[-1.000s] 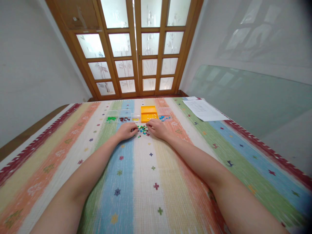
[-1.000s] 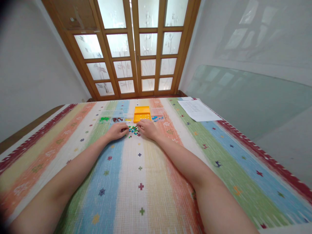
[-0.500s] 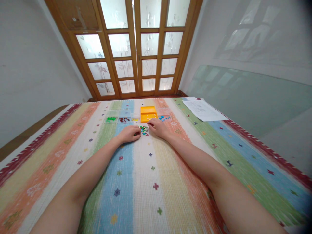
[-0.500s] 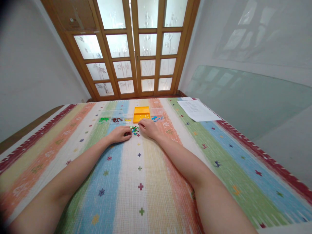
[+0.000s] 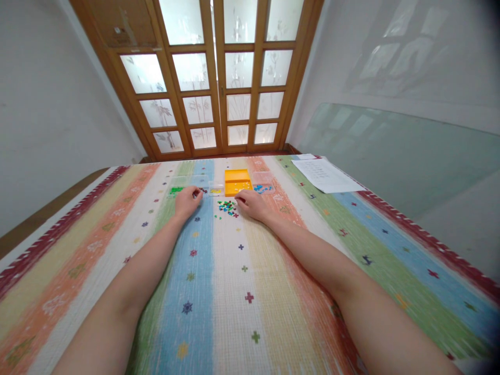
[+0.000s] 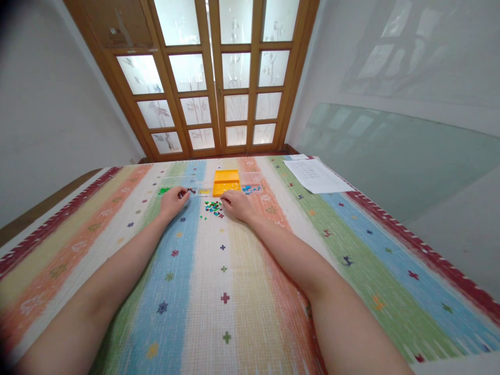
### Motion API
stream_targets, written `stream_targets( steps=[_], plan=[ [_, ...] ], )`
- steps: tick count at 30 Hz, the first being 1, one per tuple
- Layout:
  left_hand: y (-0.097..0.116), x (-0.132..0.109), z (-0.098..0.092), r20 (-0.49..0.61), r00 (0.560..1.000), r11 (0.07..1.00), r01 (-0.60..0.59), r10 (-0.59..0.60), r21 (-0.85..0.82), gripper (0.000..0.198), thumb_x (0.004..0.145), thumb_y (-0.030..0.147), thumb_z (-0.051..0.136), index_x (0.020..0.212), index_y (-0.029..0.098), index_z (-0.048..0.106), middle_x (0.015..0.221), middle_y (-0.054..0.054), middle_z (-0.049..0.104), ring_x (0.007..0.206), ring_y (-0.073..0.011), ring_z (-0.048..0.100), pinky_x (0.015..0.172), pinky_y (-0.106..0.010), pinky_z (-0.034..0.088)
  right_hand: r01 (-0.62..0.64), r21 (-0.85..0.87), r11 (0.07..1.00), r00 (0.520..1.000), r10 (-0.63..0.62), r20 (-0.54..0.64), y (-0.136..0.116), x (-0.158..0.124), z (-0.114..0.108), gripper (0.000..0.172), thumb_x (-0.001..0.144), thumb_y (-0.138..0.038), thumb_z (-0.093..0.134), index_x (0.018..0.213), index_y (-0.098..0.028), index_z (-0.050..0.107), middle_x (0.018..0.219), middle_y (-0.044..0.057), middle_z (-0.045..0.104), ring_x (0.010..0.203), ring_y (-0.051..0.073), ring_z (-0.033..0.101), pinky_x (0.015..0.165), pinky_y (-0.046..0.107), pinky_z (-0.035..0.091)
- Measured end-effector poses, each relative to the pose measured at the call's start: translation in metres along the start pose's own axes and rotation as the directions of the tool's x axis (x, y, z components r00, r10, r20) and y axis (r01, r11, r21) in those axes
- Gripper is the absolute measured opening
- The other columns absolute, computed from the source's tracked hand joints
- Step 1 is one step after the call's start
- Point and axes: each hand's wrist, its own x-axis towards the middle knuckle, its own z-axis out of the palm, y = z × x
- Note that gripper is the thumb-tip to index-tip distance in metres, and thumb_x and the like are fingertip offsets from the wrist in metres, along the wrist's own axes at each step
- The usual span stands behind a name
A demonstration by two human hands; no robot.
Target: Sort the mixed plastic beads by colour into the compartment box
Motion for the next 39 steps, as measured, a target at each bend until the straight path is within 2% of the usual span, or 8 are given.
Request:
stream_targets(
  steps=[8, 13, 21, 27, 30, 33, 36, 39],
  plan=[
    [-0.026, 0.009, -0.008, -0.116, 0.982, 0.986, 0.159, -0.152, 0.056, 0.028, 0.092, 0.039, 0.057, 0.106, 0.020, 0.072, 0.088, -0.008, 0.072, 0.084, -0.0248, 0.063, 0.076, -0.033, 0.043, 0.033, -0.014, 0.999, 0.999, -0.032, 0.031, -0.005, 0.000, 0.001, 0.016, 0.097, -0.020, 0.056, 0.097, -0.019, 0.072, 0.095, 0.007, 0.073, 0.088, 0.020, 0.063, 0.080, 0.030, 0.043],
    [-0.013, 0.003, -0.002, 0.100, 0.991, 0.990, -0.082, 0.093, -0.112, 0.027, 0.093, 0.038, 0.054, 0.103, 0.021, 0.072, 0.095, -0.007, 0.072, 0.084, -0.0215, 0.062, 0.077, -0.032, 0.044, 0.039, -0.015, 0.999, 0.998, -0.039, 0.047, -0.003, 0.000, 0.000, 0.016, 0.096, -0.018, 0.056, 0.098, -0.019, 0.072, 0.098, 0.007, 0.073, 0.090, 0.020, 0.063, 0.081, 0.030, 0.044],
    [0.020, -0.006, -0.007, 0.557, 0.698, 0.854, -0.157, 0.451, -0.495, 0.027, 0.085, 0.041, 0.066, 0.097, 0.018, 0.073, 0.084, -0.002, 0.069, 0.071, -0.0149, 0.056, 0.067, -0.027, 0.043, 0.020, -0.023, 1.000, 0.999, -0.019, 0.034, -0.001, -0.001, -0.002, 0.016, 0.096, -0.018, 0.056, 0.099, -0.019, 0.072, 0.098, 0.007, 0.074, 0.091, 0.020, 0.065, 0.083, 0.031, 0.046],
    [0.018, -0.002, -0.012, 0.571, 0.640, 0.800, -0.119, 0.514, -0.588, 0.027, 0.080, 0.040, 0.073, 0.095, 0.018, 0.074, 0.094, -0.005, 0.071, 0.084, -0.0170, 0.060, 0.077, -0.028, 0.048, 0.015, -0.034, 0.999, 0.999, -0.014, 0.050, -0.002, 0.000, -0.002, 0.016, 0.095, -0.019, 0.058, 0.100, -0.019, 0.073, 0.099, 0.007, 0.075, 0.092, 0.021, 0.065, 0.083, 0.030, 0.045],
    [0.014, -0.003, -0.008, 0.570, 0.663, 0.785, -0.043, 0.485, -0.618, 0.029, 0.082, 0.044, 0.071, 0.095, 0.017, 0.073, 0.092, -0.005, 0.071, 0.084, -0.0171, 0.062, 0.078, -0.029, 0.049, 0.015, -0.024, 1.000, 0.999, -0.014, 0.049, -0.001, -0.001, -0.002, 0.016, 0.095, -0.018, 0.057, 0.100, -0.019, 0.073, 0.099, 0.007, 0.074, 0.091, 0.020, 0.065, 0.082, 0.030, 0.045],
    [0.008, -0.002, -0.005, 0.503, 0.789, 0.794, 0.031, 0.353, -0.607, 0.030, 0.083, 0.046, 0.068, 0.095, 0.018, 0.071, 0.091, -0.005, 0.071, 0.081, -0.0167, 0.063, 0.076, -0.029, 0.051, 0.021, -0.018, 1.000, 0.999, -0.020, 0.045, 0.000, -0.002, -0.002, 0.016, 0.096, -0.018, 0.057, 0.099, -0.019, 0.072, 0.099, 0.007, 0.074, 0.091, 0.020, 0.065, 0.082, 0.029, 0.045],
    [-0.002, 0.003, -0.005, 0.285, 0.955, 0.837, 0.084, 0.088, -0.540, 0.028, 0.084, 0.042, 0.064, 0.097, 0.018, 0.069, 0.095, -0.006, 0.071, 0.083, -0.0179, 0.063, 0.077, -0.031, 0.052, 0.019, -0.015, 1.000, 0.999, -0.019, 0.044, 0.000, -0.002, -0.001, 0.016, 0.095, -0.018, 0.057, 0.100, -0.019, 0.073, 0.099, 0.007, 0.075, 0.091, 0.020, 0.066, 0.082, 0.030, 0.045],
    [-0.020, 0.010, -0.009, -0.017, 0.978, 0.880, 0.181, -0.210, -0.439, 0.026, 0.085, 0.034, 0.058, 0.101, 0.016, 0.067, 0.092, -0.006, 0.071, 0.084, -0.0186, 0.064, 0.081, -0.031, 0.052, 0.008, -0.011, 1.000, 0.999, -0.007, 0.047, -0.002, -0.002, -0.002, 0.017, 0.096, -0.018, 0.057, 0.100, -0.020, 0.073, 0.099, 0.007, 0.075, 0.090, 0.020, 0.065, 0.081, 0.030, 0.045]
  ],
)
